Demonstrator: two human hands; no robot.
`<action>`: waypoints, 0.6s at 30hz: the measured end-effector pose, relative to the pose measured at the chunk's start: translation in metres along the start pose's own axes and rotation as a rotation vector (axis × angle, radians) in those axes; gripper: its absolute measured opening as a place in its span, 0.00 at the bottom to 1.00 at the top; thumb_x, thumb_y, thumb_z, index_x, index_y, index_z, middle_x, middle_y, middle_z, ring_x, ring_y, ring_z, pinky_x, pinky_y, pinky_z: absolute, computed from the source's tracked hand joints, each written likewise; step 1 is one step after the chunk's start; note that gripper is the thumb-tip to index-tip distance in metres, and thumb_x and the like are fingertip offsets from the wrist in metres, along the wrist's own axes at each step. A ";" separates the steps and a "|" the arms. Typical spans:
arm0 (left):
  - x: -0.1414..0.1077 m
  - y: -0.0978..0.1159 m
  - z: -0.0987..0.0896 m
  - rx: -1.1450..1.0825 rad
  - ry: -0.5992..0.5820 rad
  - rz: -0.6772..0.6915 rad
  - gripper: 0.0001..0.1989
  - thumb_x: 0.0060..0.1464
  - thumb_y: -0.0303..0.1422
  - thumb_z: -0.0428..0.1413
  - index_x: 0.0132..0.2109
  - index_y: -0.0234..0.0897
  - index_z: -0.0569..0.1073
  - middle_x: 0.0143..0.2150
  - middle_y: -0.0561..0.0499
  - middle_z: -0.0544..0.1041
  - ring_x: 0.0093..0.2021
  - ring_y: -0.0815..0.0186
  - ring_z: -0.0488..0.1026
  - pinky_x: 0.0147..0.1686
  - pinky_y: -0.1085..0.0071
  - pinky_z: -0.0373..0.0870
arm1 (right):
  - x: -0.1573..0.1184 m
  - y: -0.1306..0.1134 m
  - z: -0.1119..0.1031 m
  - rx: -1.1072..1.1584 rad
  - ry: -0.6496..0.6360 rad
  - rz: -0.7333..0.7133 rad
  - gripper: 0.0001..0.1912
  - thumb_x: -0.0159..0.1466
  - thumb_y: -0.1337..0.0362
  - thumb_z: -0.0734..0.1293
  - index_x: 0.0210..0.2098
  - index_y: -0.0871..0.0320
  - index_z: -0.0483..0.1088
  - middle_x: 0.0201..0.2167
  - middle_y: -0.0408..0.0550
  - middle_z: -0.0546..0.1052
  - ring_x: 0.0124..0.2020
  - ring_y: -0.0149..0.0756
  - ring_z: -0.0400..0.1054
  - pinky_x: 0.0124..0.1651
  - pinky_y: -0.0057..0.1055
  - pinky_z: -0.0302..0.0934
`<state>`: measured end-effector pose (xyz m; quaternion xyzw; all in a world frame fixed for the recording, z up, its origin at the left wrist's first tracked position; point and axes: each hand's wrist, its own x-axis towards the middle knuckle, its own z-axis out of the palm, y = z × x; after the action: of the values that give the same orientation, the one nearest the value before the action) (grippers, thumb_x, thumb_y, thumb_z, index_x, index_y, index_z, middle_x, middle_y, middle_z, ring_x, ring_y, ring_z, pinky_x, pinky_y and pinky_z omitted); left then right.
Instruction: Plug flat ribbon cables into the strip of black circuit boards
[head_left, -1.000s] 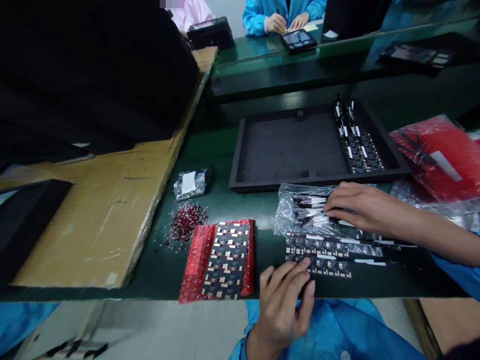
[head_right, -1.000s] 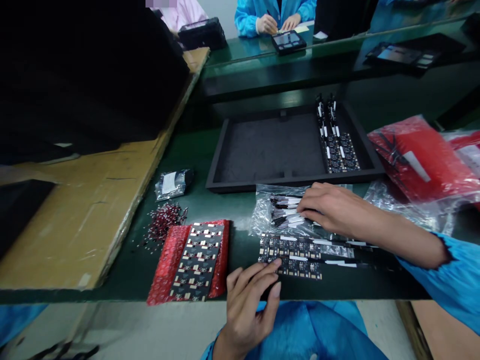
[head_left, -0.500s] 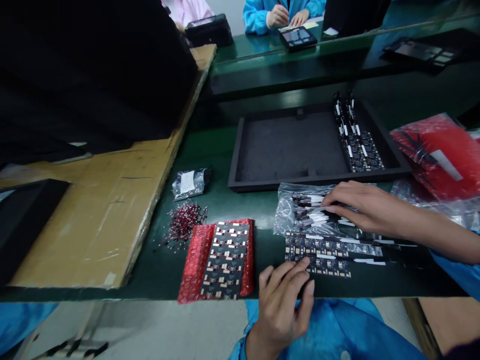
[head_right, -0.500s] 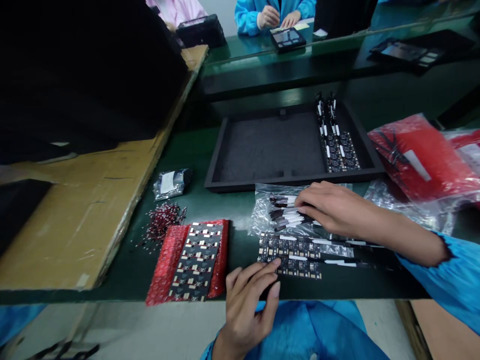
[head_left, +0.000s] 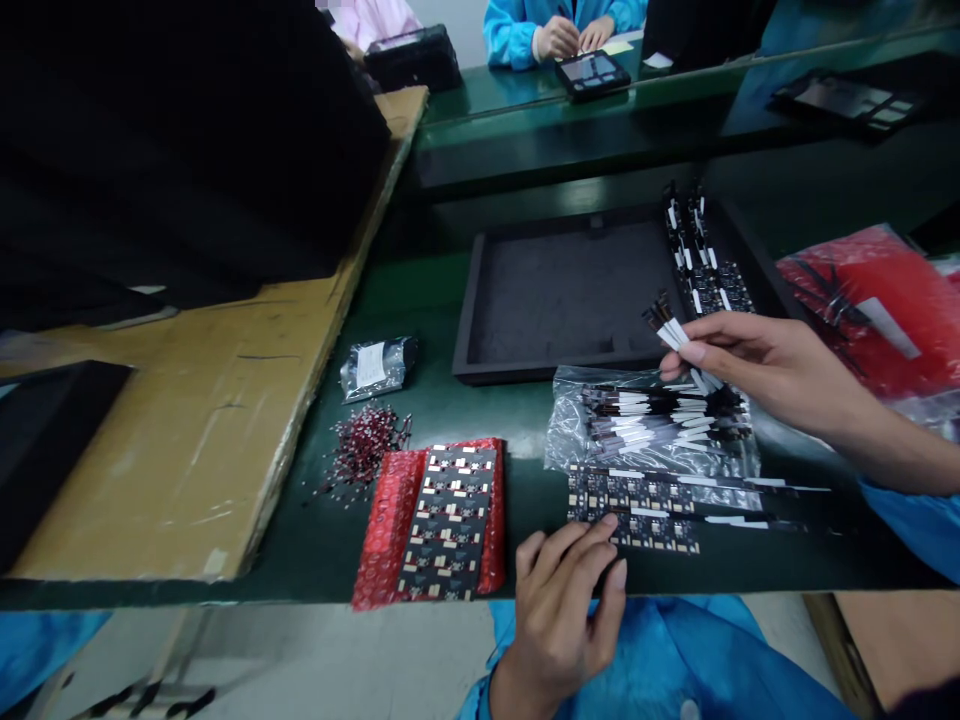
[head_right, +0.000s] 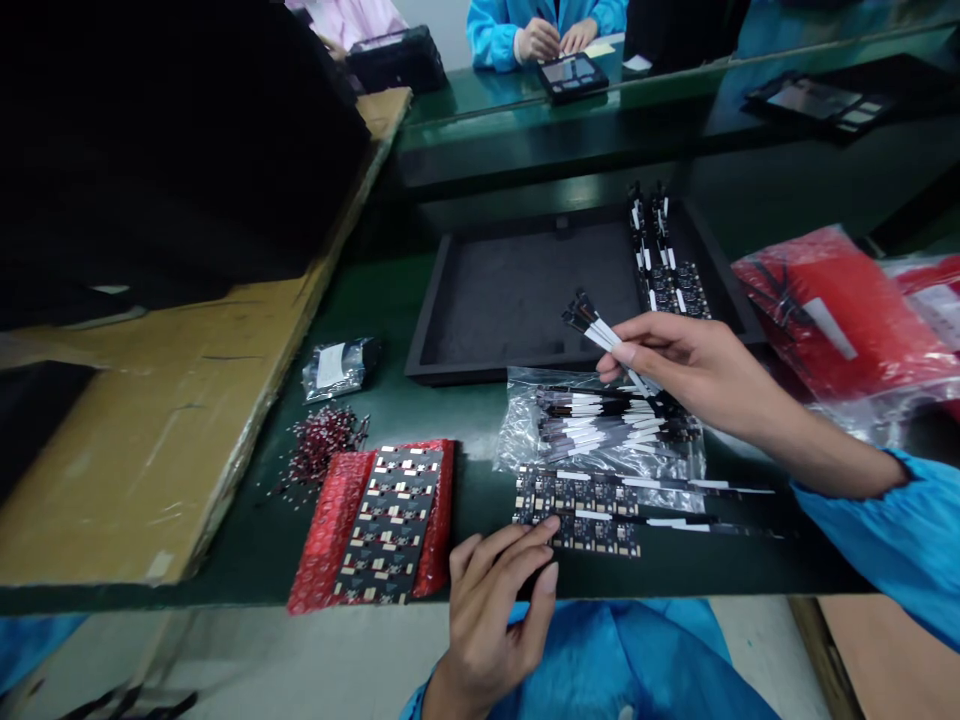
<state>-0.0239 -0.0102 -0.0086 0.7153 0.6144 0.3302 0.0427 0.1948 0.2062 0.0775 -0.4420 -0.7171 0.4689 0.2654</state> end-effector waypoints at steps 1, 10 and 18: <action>0.000 0.000 0.000 -0.001 0.004 0.001 0.06 0.62 0.38 0.55 0.42 0.47 0.75 0.47 0.60 0.82 0.45 0.67 0.80 0.47 0.65 0.68 | 0.000 -0.002 0.000 0.041 0.011 0.002 0.15 0.69 0.47 0.69 0.47 0.49 0.78 0.41 0.46 0.86 0.46 0.49 0.80 0.52 0.47 0.72; 0.000 0.000 0.000 -0.008 -0.002 -0.005 0.05 0.63 0.39 0.54 0.42 0.48 0.75 0.46 0.58 0.83 0.45 0.67 0.79 0.47 0.64 0.67 | -0.002 -0.005 0.002 0.171 -0.018 0.057 0.12 0.69 0.49 0.69 0.43 0.50 0.74 0.35 0.43 0.80 0.31 0.38 0.74 0.34 0.37 0.69; 0.001 0.000 -0.003 -0.052 -0.013 -0.055 0.05 0.63 0.38 0.54 0.43 0.48 0.75 0.46 0.58 0.82 0.45 0.66 0.78 0.46 0.63 0.70 | -0.023 -0.023 0.021 0.193 -0.303 0.280 0.12 0.65 0.52 0.73 0.36 0.53 0.74 0.24 0.39 0.74 0.20 0.28 0.61 0.21 0.27 0.54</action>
<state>-0.0258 -0.0106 -0.0056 0.6989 0.6247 0.3402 0.0742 0.1799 0.1731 0.0909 -0.4342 -0.6324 0.6286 0.1281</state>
